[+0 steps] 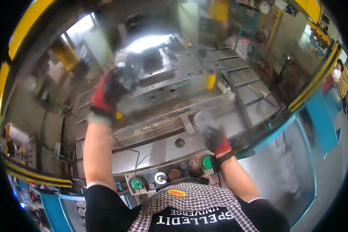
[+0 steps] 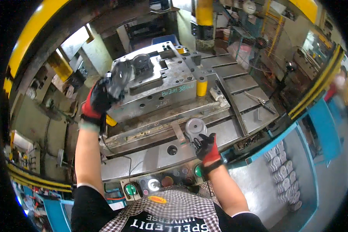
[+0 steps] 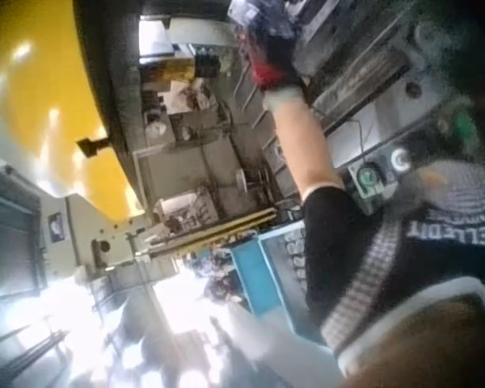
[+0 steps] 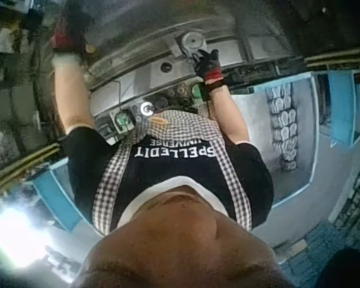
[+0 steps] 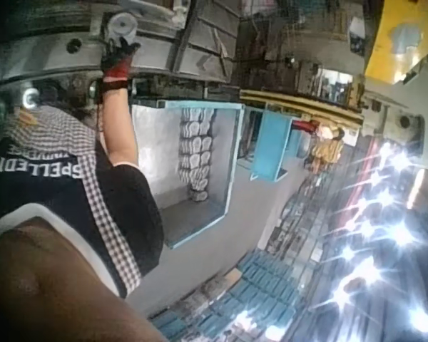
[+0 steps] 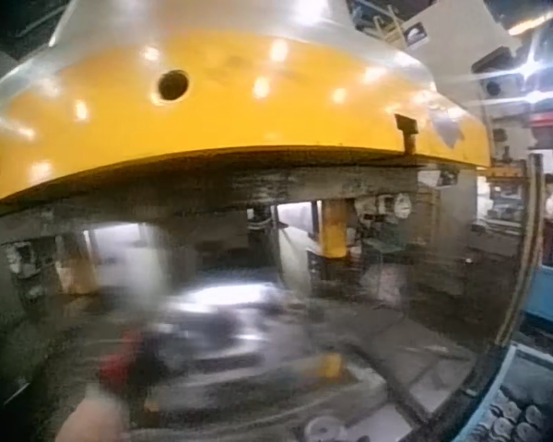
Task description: Operating a large yellow industrial press machine to shape metal parts and then sorting them into a bin.
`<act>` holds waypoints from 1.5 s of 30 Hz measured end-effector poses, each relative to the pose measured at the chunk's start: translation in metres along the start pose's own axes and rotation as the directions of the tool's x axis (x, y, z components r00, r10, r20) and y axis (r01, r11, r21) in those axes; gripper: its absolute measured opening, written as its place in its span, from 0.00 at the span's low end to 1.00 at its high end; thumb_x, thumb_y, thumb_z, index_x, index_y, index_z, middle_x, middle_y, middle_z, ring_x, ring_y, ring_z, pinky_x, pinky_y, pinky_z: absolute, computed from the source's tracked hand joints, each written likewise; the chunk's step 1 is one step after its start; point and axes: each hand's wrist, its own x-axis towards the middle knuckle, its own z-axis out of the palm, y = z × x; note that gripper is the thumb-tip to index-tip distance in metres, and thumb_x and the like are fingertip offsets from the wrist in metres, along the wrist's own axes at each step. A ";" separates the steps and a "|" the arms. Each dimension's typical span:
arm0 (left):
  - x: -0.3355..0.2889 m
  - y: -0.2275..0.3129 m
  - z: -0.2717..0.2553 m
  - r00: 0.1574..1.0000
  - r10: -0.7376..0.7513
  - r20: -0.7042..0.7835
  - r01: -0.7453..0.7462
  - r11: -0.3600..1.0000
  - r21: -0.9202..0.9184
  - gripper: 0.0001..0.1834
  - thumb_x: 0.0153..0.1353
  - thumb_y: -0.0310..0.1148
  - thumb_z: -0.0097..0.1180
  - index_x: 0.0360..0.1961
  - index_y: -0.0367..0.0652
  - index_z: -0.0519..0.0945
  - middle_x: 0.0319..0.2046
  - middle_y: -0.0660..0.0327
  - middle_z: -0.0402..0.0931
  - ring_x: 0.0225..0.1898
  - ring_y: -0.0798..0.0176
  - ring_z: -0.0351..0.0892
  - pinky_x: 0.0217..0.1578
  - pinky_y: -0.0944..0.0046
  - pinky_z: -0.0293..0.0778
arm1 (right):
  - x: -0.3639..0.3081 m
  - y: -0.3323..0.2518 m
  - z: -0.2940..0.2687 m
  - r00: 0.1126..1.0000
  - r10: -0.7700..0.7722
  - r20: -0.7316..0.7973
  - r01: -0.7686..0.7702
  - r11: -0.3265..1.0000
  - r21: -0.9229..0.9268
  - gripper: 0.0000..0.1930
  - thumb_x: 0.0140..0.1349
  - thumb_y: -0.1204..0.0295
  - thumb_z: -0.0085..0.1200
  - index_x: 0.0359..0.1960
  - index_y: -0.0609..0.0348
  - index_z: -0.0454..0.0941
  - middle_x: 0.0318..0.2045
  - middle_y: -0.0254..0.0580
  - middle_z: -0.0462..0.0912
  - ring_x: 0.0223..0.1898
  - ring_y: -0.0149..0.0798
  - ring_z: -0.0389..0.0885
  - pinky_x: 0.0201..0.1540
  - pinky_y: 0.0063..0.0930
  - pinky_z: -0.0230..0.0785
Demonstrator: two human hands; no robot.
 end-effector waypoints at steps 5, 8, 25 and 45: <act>-0.154 -0.045 0.026 0.978 -0.199 0.060 0.198 0.801 -0.565 0.18 0.62 0.35 0.36 0.51 0.39 0.66 0.48 0.57 0.69 0.48 0.59 0.68 0.48 0.61 0.66 | 0.020 -0.002 -0.031 0.982 -0.094 0.165 0.133 0.961 -0.243 0.41 0.50 0.34 0.33 0.55 0.56 0.60 0.54 0.44 0.63 0.52 0.45 0.62 0.55 0.37 0.56; -0.199 -0.103 0.055 0.944 -0.323 0.070 0.323 0.946 0.004 0.20 0.61 0.36 0.39 0.53 0.40 0.64 0.48 0.57 0.68 0.49 0.61 0.67 0.44 0.62 0.68 | 0.028 -0.002 -0.011 0.894 -0.307 0.326 0.408 0.260 -0.875 0.41 0.49 0.34 0.37 0.54 0.55 0.63 0.50 0.39 0.68 0.45 0.41 0.69 0.51 0.36 0.62; -0.167 -0.151 0.177 0.842 -0.488 -0.231 0.393 0.261 0.882 0.39 0.42 0.54 0.56 0.55 0.50 0.62 0.54 0.50 0.57 0.41 0.45 0.69 0.38 0.48 0.66 | -0.010 -0.006 0.128 0.919 -0.009 0.395 0.050 0.994 -0.093 0.33 0.58 0.49 0.37 0.58 0.60 0.56 0.38 0.42 0.77 0.36 0.37 0.76 0.45 0.30 0.68; -0.236 -0.161 0.099 0.893 -0.364 -0.264 0.446 0.642 0.623 0.30 0.51 0.50 0.49 0.52 0.45 0.66 0.53 0.46 0.62 0.52 0.45 0.63 0.52 0.56 0.61 | 0.234 -0.001 0.278 0.831 0.088 0.550 -0.018 0.991 -0.131 0.25 0.62 0.52 0.30 0.49 0.58 0.67 0.47 0.45 0.72 0.47 0.44 0.70 0.53 0.42 0.59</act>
